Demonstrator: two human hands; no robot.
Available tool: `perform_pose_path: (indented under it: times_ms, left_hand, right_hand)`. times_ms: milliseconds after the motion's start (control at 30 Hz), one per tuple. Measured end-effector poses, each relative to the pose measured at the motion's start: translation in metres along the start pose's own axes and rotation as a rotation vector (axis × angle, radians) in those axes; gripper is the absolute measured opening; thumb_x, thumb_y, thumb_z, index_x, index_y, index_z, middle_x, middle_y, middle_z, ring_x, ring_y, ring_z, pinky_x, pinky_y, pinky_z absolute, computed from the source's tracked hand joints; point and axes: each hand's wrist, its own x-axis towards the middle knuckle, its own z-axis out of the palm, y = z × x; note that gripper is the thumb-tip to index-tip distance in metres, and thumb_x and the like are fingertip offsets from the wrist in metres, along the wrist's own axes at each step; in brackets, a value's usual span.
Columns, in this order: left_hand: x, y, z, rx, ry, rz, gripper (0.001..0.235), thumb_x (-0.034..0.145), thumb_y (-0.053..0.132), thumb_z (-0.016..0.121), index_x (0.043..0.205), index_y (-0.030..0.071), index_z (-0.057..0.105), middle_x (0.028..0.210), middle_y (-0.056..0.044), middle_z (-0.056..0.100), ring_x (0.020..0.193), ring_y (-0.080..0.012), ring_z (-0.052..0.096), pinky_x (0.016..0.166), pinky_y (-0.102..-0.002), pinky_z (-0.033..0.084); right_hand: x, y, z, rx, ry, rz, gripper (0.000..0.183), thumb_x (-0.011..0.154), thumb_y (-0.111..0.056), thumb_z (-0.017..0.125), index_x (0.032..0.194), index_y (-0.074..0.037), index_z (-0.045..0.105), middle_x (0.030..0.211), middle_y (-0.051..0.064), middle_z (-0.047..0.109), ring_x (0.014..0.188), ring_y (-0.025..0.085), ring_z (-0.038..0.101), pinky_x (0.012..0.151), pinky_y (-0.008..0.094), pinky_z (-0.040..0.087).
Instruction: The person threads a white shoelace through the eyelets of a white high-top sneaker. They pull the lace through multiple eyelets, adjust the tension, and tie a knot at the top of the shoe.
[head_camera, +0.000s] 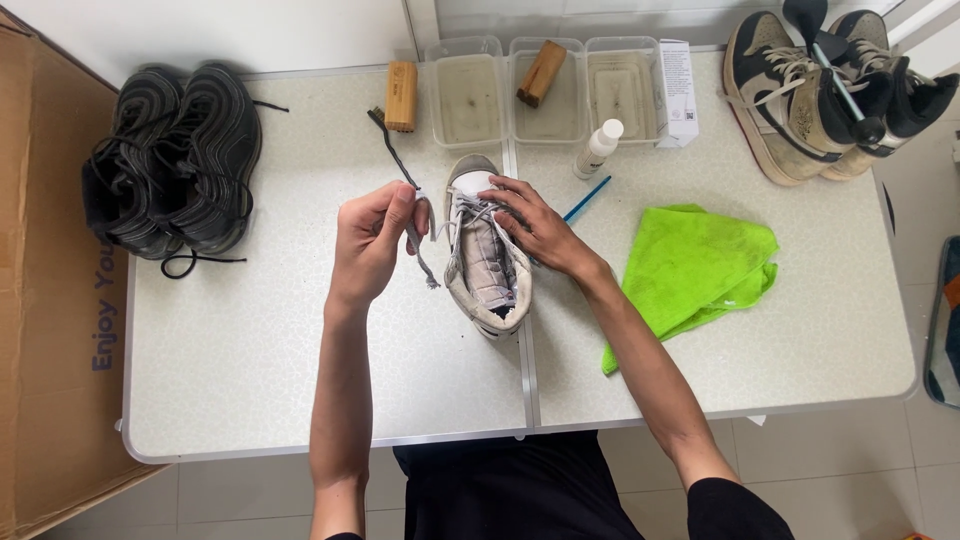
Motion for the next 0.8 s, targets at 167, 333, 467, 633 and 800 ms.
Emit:
perform_pose_path:
  times_ms: [167, 333, 467, 633, 800]
  left_hand:
    - [-0.0036, -0.0004, 0.0, -0.005, 0.01, -0.018, 0.045, 0.113, 0.017, 0.046, 0.073, 0.005, 0.061, 0.061, -0.005, 0.054, 0.053, -0.0115, 0.053, 0.055, -0.025, 0.05]
    - [0.0005, 0.0014, 0.0019, 0.011, -0.004, -0.023, 0.044, 0.113, 0.018, 0.047, 0.074, 0.004, 0.061, 0.061, -0.005, 0.054, 0.053, -0.0116, 0.053, 0.054, -0.025, 0.05]
    - [0.0029, 0.0025, 0.0044, 0.0, -0.017, -0.028, 0.044, 0.113, 0.018, 0.047, 0.074, 0.004, 0.062, 0.061, -0.005, 0.054, 0.053, -0.0116, 0.053, 0.054, -0.025, 0.051]
    - [0.001, 0.0003, 0.004, 0.002, -0.007, -0.035, 0.045, 0.113, 0.018, 0.046, 0.074, 0.004, 0.062, 0.062, -0.005, 0.054, 0.054, -0.0118, 0.054, 0.054, -0.025, 0.052]
    - [-0.0011, -0.0018, 0.0009, 0.004, -0.006, -0.039, 0.044, 0.113, 0.018, 0.047, 0.074, 0.005, 0.062, 0.062, -0.005, 0.055, 0.054, -0.012, 0.054, 0.054, -0.026, 0.052]
  right_hand:
    - [-0.001, -0.0019, 0.0005, -0.003, -0.02, 0.005, 0.041, 0.11, -0.035, 0.047, 0.145, -0.016, 0.055, 0.154, 0.017, 0.043, 0.142, 0.043, 0.044, 0.119, 0.054, 0.033]
    - [-0.0007, 0.0016, -0.0004, 0.005, -0.005, -0.002, 0.041, 0.11, -0.036, 0.047, 0.145, -0.017, 0.056, 0.155, 0.016, 0.043, 0.142, 0.042, 0.044, 0.119, 0.053, 0.033]
    - [-0.0013, 0.0034, -0.0003, -0.002, 0.004, -0.009, 0.04, 0.11, -0.035, 0.048, 0.145, -0.018, 0.055, 0.154, 0.016, 0.043, 0.142, 0.042, 0.043, 0.12, 0.053, 0.033]
    - [-0.0023, 0.0037, 0.0001, -0.001, 0.003, -0.016, 0.04, 0.11, -0.034, 0.048, 0.145, -0.018, 0.055, 0.154, 0.016, 0.043, 0.141, 0.042, 0.044, 0.119, 0.053, 0.033]
    - [-0.0032, 0.0009, 0.0007, -0.012, 0.003, -0.03, 0.039, 0.11, -0.033, 0.048, 0.144, -0.016, 0.055, 0.153, 0.018, 0.044, 0.141, 0.044, 0.044, 0.119, 0.054, 0.034]
